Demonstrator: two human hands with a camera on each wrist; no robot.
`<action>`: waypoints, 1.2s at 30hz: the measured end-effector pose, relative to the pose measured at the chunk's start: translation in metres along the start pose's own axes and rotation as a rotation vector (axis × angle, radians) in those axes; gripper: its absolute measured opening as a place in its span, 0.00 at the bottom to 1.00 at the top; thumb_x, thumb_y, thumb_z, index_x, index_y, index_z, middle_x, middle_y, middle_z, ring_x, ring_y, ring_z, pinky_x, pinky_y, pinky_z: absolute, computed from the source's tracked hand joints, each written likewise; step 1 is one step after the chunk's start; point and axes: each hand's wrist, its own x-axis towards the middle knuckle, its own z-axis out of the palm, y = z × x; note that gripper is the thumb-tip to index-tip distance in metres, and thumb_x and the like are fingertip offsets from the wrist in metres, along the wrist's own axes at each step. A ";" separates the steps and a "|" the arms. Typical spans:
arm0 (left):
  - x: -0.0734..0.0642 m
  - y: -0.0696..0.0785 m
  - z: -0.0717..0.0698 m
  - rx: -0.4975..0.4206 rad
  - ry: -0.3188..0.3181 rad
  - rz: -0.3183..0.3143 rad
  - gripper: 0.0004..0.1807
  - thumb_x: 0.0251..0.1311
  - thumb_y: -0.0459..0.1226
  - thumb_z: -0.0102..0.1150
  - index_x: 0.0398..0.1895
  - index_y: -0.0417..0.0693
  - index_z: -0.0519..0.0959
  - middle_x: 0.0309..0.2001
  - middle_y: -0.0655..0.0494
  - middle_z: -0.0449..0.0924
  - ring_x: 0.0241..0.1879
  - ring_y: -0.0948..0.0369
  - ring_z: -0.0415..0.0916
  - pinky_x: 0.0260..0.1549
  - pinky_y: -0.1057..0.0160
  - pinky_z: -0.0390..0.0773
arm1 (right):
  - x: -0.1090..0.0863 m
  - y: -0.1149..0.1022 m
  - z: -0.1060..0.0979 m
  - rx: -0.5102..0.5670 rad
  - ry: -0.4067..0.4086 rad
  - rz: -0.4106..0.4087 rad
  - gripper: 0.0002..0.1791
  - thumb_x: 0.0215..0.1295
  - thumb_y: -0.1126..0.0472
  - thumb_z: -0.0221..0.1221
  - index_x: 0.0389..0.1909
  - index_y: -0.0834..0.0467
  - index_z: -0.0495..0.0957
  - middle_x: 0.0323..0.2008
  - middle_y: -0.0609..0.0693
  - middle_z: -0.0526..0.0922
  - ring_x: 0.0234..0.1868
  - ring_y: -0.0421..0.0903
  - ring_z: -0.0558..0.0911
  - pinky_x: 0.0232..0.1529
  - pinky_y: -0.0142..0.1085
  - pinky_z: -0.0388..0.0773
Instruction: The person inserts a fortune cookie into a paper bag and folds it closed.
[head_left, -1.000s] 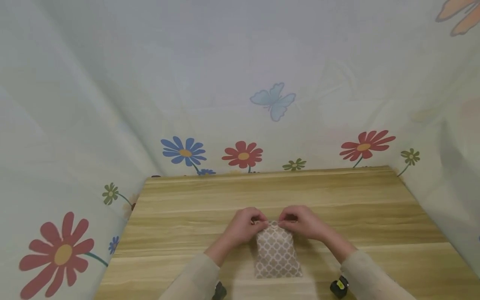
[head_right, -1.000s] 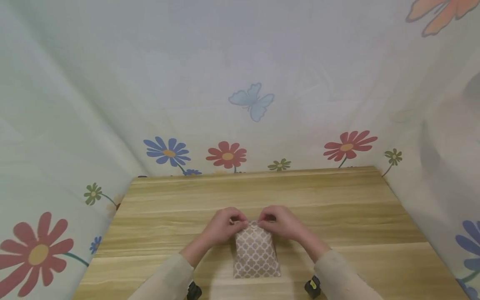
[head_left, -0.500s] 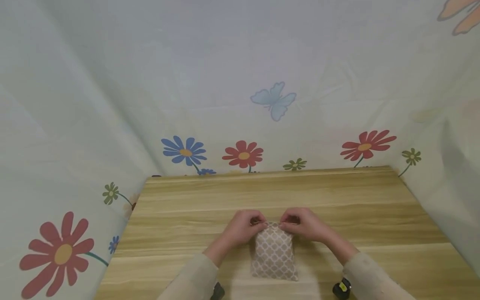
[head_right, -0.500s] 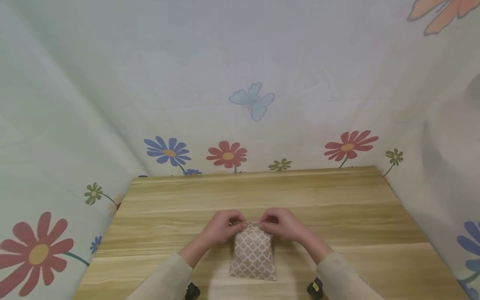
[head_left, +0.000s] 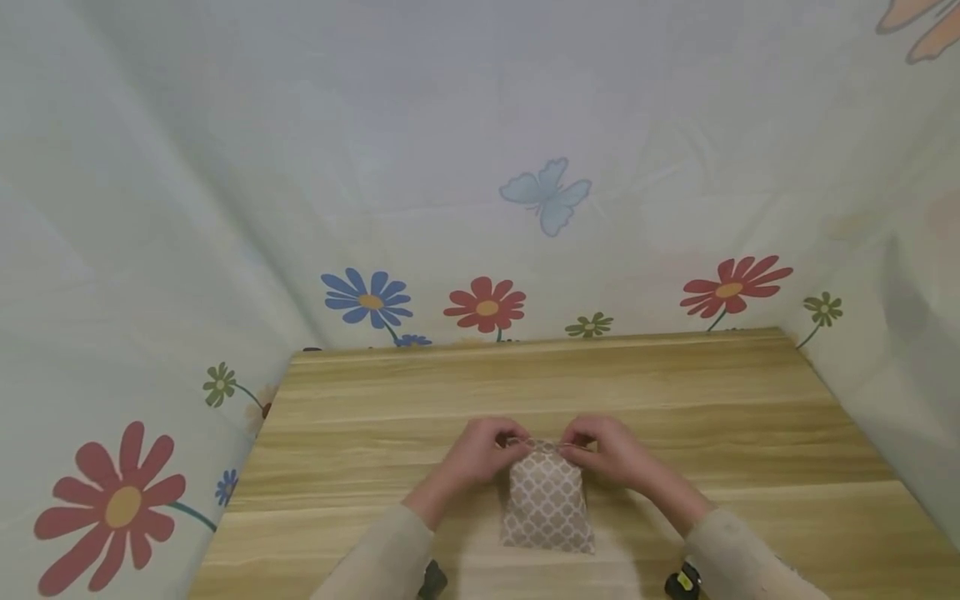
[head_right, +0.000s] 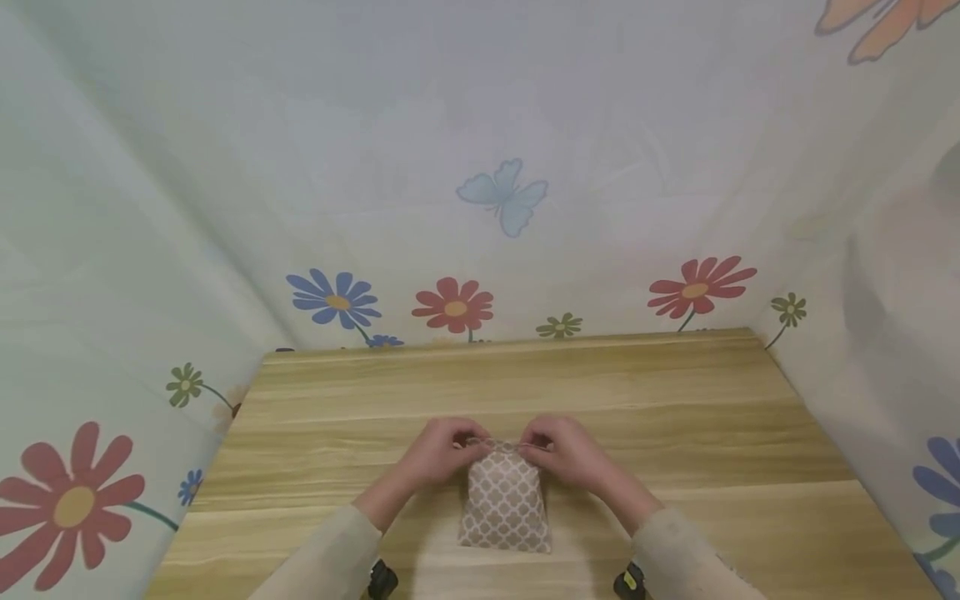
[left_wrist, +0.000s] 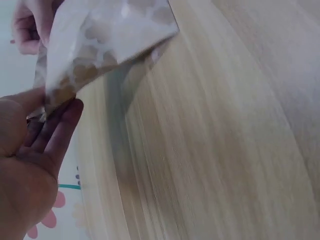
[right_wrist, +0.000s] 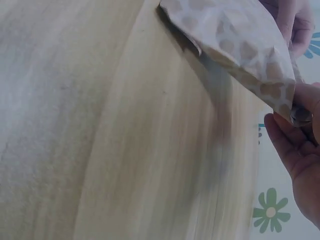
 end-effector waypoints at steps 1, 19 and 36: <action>0.000 0.000 0.000 0.002 -0.001 0.003 0.04 0.71 0.38 0.69 0.43 0.53 0.90 0.43 0.62 0.89 0.42 0.67 0.82 0.45 0.65 0.83 | 0.000 0.000 0.000 0.003 0.002 0.005 0.04 0.72 0.62 0.69 0.37 0.49 0.87 0.36 0.38 0.87 0.40 0.35 0.85 0.49 0.38 0.86; -0.007 -0.013 -0.007 -0.041 0.079 -0.024 0.02 0.70 0.40 0.71 0.40 0.55 0.91 0.35 0.69 0.87 0.37 0.67 0.82 0.40 0.65 0.84 | -0.013 0.009 -0.005 0.024 0.086 0.085 0.03 0.74 0.60 0.67 0.40 0.51 0.90 0.39 0.40 0.89 0.41 0.37 0.85 0.47 0.35 0.85; -0.008 -0.008 -0.009 -0.074 0.132 -0.036 0.03 0.72 0.39 0.69 0.42 0.54 0.90 0.39 0.65 0.89 0.38 0.66 0.83 0.40 0.65 0.84 | -0.021 0.013 -0.013 0.144 0.128 0.176 0.03 0.73 0.60 0.68 0.42 0.56 0.89 0.36 0.44 0.88 0.37 0.38 0.83 0.41 0.32 0.83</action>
